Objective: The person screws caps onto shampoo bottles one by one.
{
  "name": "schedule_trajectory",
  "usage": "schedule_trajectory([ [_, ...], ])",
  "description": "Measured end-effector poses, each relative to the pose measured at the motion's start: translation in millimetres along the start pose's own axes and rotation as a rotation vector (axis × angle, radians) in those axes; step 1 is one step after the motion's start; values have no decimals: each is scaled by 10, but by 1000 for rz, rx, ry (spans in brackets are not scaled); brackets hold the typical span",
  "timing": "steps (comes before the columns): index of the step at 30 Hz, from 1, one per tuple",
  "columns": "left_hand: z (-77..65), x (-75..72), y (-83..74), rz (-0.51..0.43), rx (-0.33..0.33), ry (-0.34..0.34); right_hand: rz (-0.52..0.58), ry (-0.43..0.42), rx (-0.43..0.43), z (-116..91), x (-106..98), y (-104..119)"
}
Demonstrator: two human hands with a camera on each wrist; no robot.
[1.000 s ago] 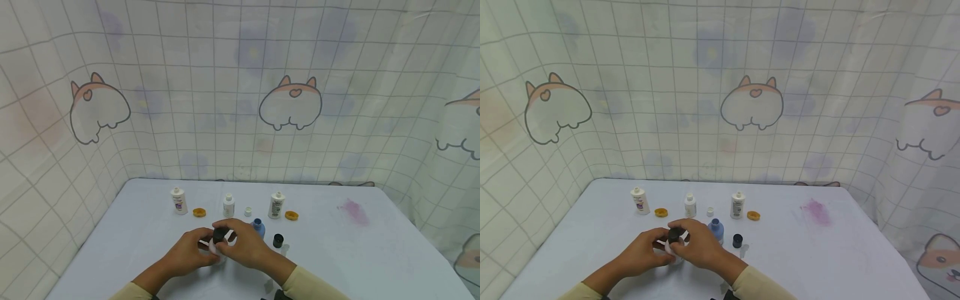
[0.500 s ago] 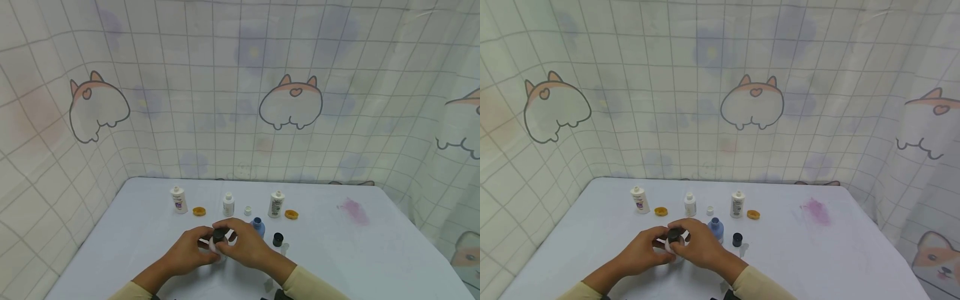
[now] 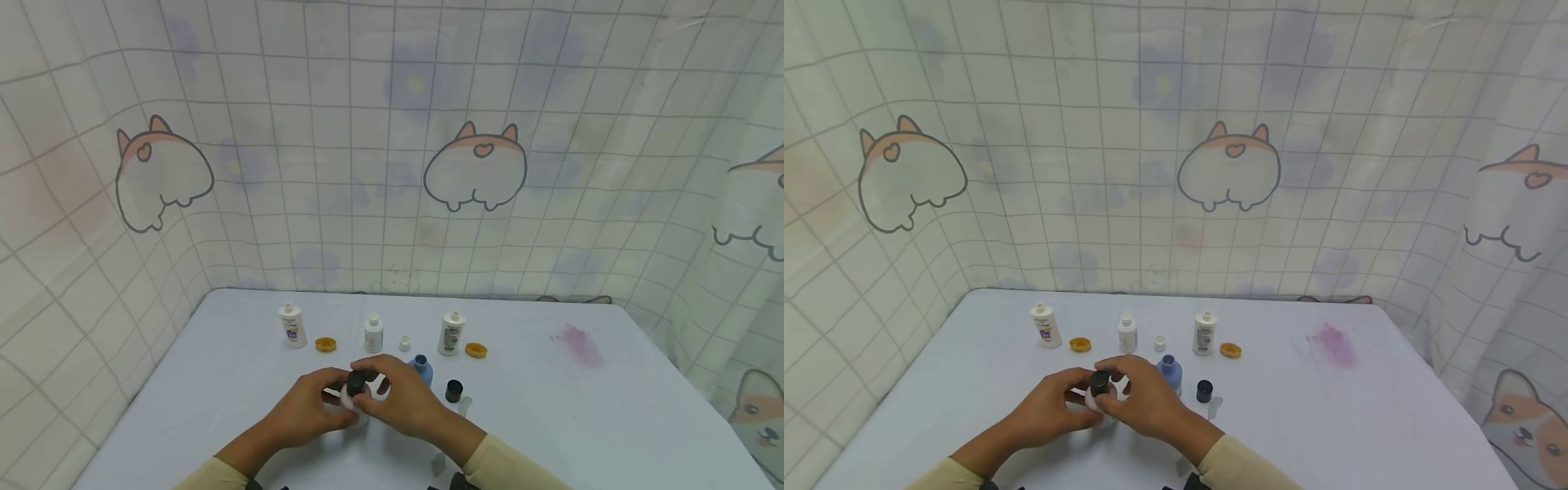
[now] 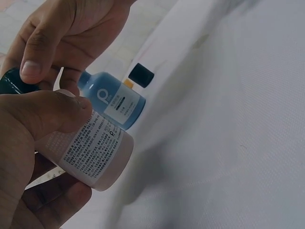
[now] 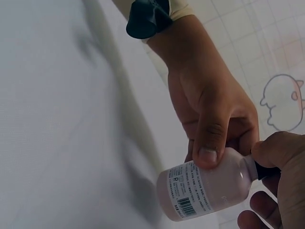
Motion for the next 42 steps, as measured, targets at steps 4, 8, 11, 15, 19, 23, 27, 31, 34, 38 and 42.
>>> schedule_trajectory([
  [4,0,-14,15,-10,-11,-2,-1,-4,10,-15,-11,3],
  [8,-4,-15,26,-20,5,-3,-11,-22,5,-21,-13,0],
  [11,-7,-16,33,-16,13,-9,-18,-40,-3,-21,-16,3],
  [15,-6,-21,27,-9,5,-20,-27,-52,-10,-22,-17,3],
  [19,-2,-29,-3,-22,-14,-19,-29,-59,-23,-16,-6,-7],
  [23,-3,-25,-26,-34,-16,-11,8,-47,-19,-6,7,-11],
  [27,-14,-23,-33,-33,-5,-14,29,-26,-21,7,20,-5],
  [31,-17,-20,-38,-30,0,-20,14,-15,-7,14,26,-12],
  [34,-16,-16,-39,-29,4,-22,11,-12,10,23,22,-11],
  [38,-13,-11,-38,-29,7,-21,10,-22,18,33,17,-9],
  [42,-11,-6,-31,-22,-6,-16,14,-23,27,38,21,-21],
])
Point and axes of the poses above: each hand's wrist, its own z-axis towards the middle knuckle, its own x-axis out of the palm, y = z × x, the point moved 3 cm from there along z, towards the middle knuckle, and after that the axes turned 12 degrees about -z, right-handed, at the moved point
